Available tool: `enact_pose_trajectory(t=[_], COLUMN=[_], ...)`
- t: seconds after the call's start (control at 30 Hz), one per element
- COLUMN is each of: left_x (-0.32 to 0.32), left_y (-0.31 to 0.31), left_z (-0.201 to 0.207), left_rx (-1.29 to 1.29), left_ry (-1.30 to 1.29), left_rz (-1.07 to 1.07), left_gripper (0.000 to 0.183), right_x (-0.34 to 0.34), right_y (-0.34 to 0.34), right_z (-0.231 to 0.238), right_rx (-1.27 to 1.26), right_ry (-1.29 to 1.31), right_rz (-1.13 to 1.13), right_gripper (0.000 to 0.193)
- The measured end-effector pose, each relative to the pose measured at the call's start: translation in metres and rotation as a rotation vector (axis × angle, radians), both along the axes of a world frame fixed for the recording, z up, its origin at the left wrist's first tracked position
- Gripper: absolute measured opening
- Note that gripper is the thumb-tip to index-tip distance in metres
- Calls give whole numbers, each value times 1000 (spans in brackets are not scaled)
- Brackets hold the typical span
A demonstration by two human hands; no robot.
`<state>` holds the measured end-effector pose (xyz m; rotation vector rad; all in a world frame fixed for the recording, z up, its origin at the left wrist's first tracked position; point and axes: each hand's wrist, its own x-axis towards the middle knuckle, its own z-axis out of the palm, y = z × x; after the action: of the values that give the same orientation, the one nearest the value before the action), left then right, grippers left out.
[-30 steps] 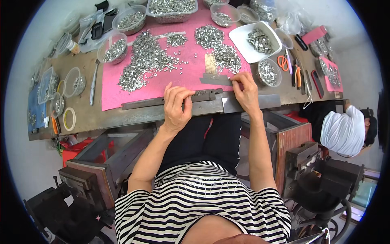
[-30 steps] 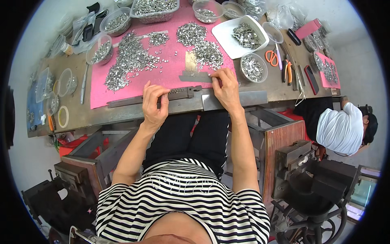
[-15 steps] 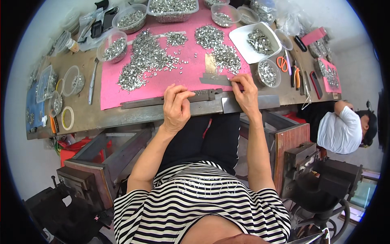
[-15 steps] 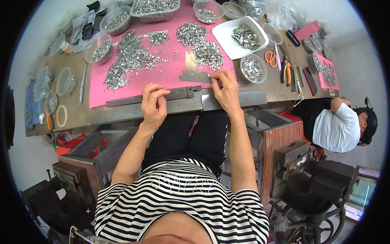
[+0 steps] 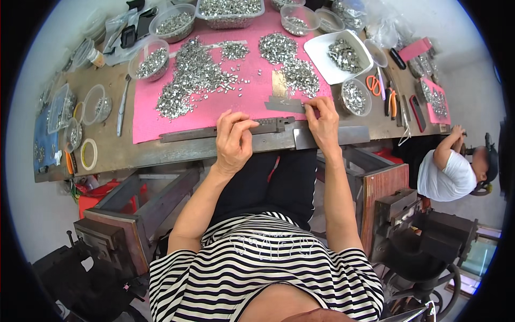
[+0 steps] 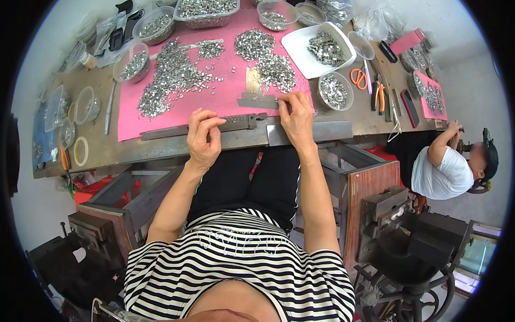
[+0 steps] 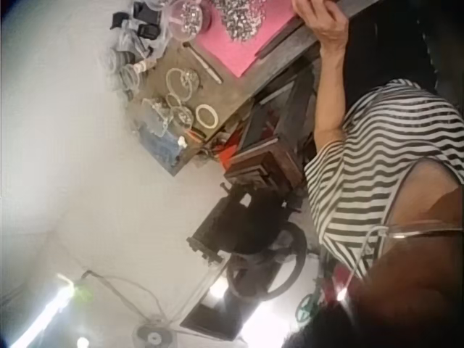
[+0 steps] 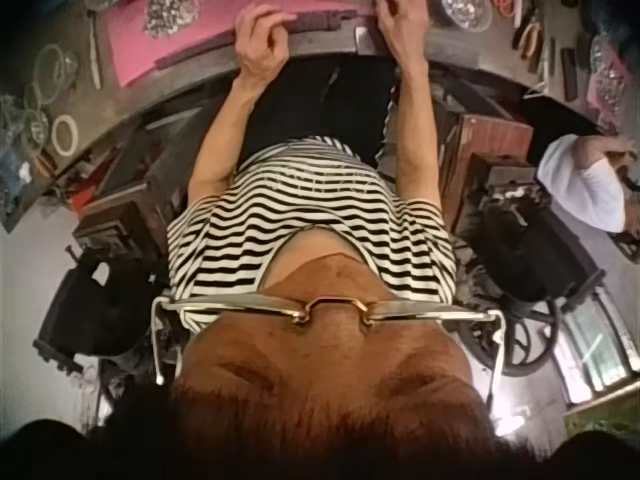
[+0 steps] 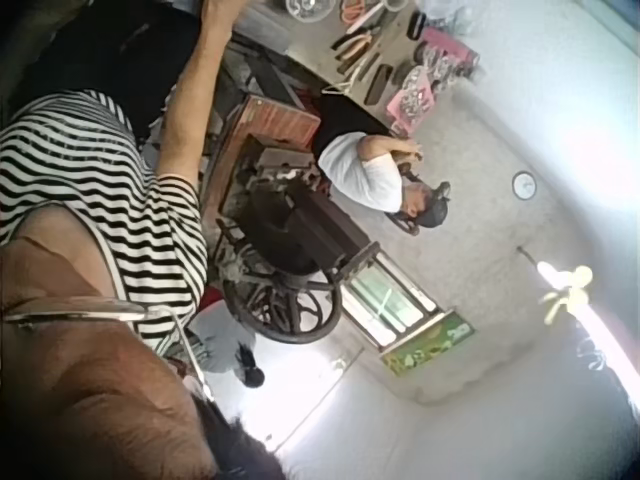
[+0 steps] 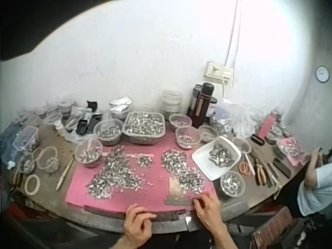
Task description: The person places small metal pieces into a mold bar by hand, positions the mold in a manual press machine, and rotates the wheel to press them before removing the mold to insert more pieces.
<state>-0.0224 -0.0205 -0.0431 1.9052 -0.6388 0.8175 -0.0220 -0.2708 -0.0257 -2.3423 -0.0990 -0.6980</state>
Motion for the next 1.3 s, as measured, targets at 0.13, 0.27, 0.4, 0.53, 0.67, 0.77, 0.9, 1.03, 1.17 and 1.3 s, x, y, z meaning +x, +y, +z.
enact_pose_trajectory(t=[0.13,0.27,0.4,0.53,0.67,0.77,0.9,1.03,1.17,1.3], left_x=[1,2,2,1,1,2,1,-1,-1,-1], left_y=[-1,-1,-2,-1,-1,-5,-3,5,3,-2], left_z=[-2,-4,-5,-5,-3,-3,-4,-5,-1,1], left_rx=[-25,-69,-93,-81,-83,-99,-102,-98,-94,-118], left_ry=[-8,-26,-28,-14,-14,-9,9,12,28,22], left_rz=[-3,0,3,9,6,-5,9,13,-5,-33], left_gripper=[30,31,32,26,26,26,29,30,30,29], right_x=[0,1,2,4,5,6,11,16,17,19], right_y=[4,4,4,1,0,-7,-9,-25,-98,-142], right_z=[0,0,-1,2,-1,-1,-7,16,61,46], right_rx=[-121,-197,-295,-346,-334,-316,-424,-308,-421,-417], right_ry=[-58,-75,-94,-95,-106,-90,-163,-137,23,358], right_rz=[-14,-21,-7,61,69,55,11,44,-209,-191], right_gripper=[7,9,11,13,13,12,11,11,11,15])
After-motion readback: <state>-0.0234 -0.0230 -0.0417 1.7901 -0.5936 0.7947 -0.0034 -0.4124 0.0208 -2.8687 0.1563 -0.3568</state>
